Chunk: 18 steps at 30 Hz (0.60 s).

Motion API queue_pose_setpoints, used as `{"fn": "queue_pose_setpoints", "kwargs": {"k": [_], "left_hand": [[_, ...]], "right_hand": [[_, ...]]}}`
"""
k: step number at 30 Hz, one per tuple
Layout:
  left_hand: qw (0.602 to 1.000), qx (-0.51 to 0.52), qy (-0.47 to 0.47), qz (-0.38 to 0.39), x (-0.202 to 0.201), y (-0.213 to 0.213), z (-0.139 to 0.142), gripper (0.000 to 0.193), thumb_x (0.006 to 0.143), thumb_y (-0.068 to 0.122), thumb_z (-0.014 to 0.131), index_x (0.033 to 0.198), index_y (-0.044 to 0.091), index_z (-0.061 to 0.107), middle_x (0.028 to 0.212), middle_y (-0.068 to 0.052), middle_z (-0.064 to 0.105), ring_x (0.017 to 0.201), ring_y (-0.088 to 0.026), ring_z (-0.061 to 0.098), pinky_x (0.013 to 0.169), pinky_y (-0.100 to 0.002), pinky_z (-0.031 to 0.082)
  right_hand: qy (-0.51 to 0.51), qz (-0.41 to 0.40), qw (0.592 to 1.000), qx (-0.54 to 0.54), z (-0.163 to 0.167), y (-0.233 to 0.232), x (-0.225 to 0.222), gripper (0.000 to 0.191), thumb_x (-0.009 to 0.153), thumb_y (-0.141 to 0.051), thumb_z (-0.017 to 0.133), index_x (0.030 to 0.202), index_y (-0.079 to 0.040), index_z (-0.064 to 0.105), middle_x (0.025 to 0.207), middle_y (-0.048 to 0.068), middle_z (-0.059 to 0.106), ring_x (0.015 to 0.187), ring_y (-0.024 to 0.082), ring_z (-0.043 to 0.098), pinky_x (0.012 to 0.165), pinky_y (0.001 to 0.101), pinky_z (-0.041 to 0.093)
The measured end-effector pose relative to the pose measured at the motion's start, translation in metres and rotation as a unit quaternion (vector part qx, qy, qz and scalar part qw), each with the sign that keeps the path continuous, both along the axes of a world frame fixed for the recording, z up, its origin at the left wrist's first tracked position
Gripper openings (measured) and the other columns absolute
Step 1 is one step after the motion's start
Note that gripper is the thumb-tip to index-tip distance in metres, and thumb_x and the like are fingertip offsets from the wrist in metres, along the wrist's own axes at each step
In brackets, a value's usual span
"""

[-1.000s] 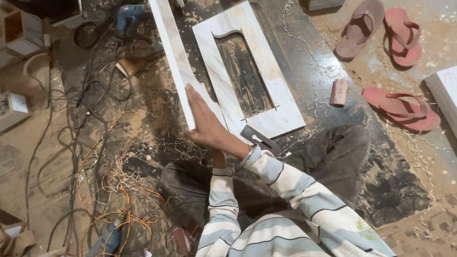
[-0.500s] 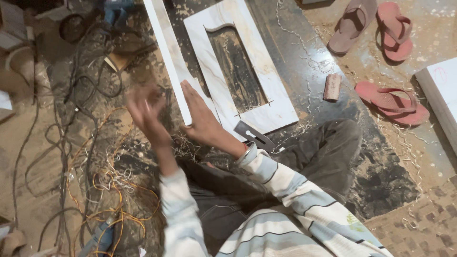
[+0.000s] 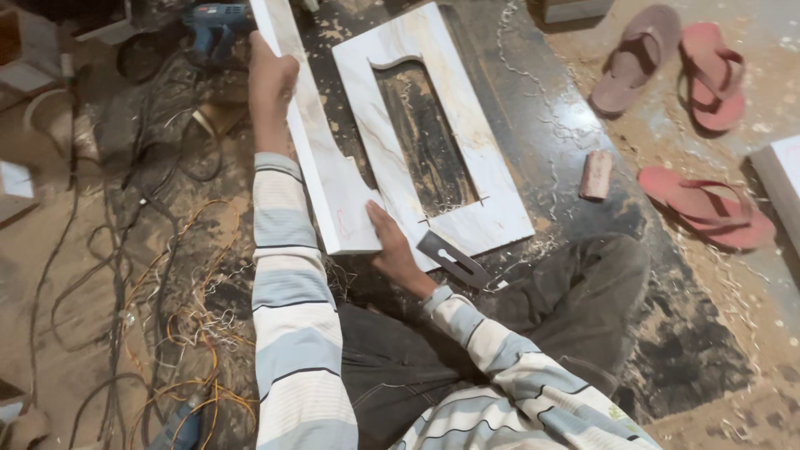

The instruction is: The person sits on the workshop floor and scrapes the edges of white foam letter cutouts using a flat blade, working along the letter outlines and turning the pieces to reach different sides. They set finished letters aside and pick up the next piece to continue scraping.

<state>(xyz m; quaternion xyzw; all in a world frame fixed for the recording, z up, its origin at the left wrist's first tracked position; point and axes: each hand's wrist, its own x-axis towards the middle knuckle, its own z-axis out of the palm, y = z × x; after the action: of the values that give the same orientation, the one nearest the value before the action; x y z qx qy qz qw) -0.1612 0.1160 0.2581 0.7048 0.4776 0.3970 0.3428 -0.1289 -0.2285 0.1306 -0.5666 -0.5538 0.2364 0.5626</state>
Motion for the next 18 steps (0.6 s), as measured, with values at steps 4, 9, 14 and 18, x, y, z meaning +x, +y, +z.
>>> {"fn": "queue_pose_setpoints", "kwargs": {"k": [4,9,14,18], "left_hand": [[0.999,0.007,-0.012,-0.035,-0.009,-0.004,0.014,0.041,0.084,0.005,0.058,0.125,-0.001,0.052,0.114,-0.018,0.069,0.104,-0.029,0.068,0.093,-0.037,0.055],[0.949,-0.09,-0.242,-0.182,-0.044,-0.061,0.023,0.06,0.106,0.031,0.066,0.151,0.002,0.038,0.142,-0.019,0.057,0.13,-0.032,0.055,0.109,-0.04,0.05],[0.91,-0.111,-0.36,-0.176,-0.109,-0.212,-0.016,0.074,0.114,0.053,0.036,0.168,0.006,0.019,0.173,-0.019,0.025,0.16,-0.034,0.027,0.132,-0.042,0.027],[0.919,-0.17,-0.337,-0.113,-0.149,-0.299,-0.075,0.068,0.109,0.048,0.029,0.164,0.01,0.021,0.168,-0.011,0.03,0.153,-0.024,0.036,0.126,-0.041,0.03]], "right_hand": [[-0.045,-0.028,0.999,-0.005,-0.039,0.004,-0.004,0.102,0.064,0.015,0.07,0.157,-0.003,0.034,0.159,0.022,0.043,0.144,0.041,0.046,0.117,0.0427,0.044],[-0.072,-0.03,0.997,-0.026,-0.056,0.001,-0.007,0.09,0.073,0.008,0.07,0.155,-0.003,0.036,0.154,0.023,0.047,0.139,0.042,0.049,0.115,0.0439,0.044],[-0.083,0.009,0.994,-0.064,-0.065,-0.016,-0.008,0.07,0.086,-0.008,0.071,0.15,-0.003,0.042,0.153,0.024,0.046,0.132,0.043,0.051,0.109,0.0445,0.045],[-0.115,0.036,0.989,-0.079,-0.073,-0.059,-0.008,0.062,0.089,-0.01,0.07,0.146,-0.002,0.046,0.152,0.024,0.046,0.135,0.044,0.049,0.111,0.0468,0.043]]}}
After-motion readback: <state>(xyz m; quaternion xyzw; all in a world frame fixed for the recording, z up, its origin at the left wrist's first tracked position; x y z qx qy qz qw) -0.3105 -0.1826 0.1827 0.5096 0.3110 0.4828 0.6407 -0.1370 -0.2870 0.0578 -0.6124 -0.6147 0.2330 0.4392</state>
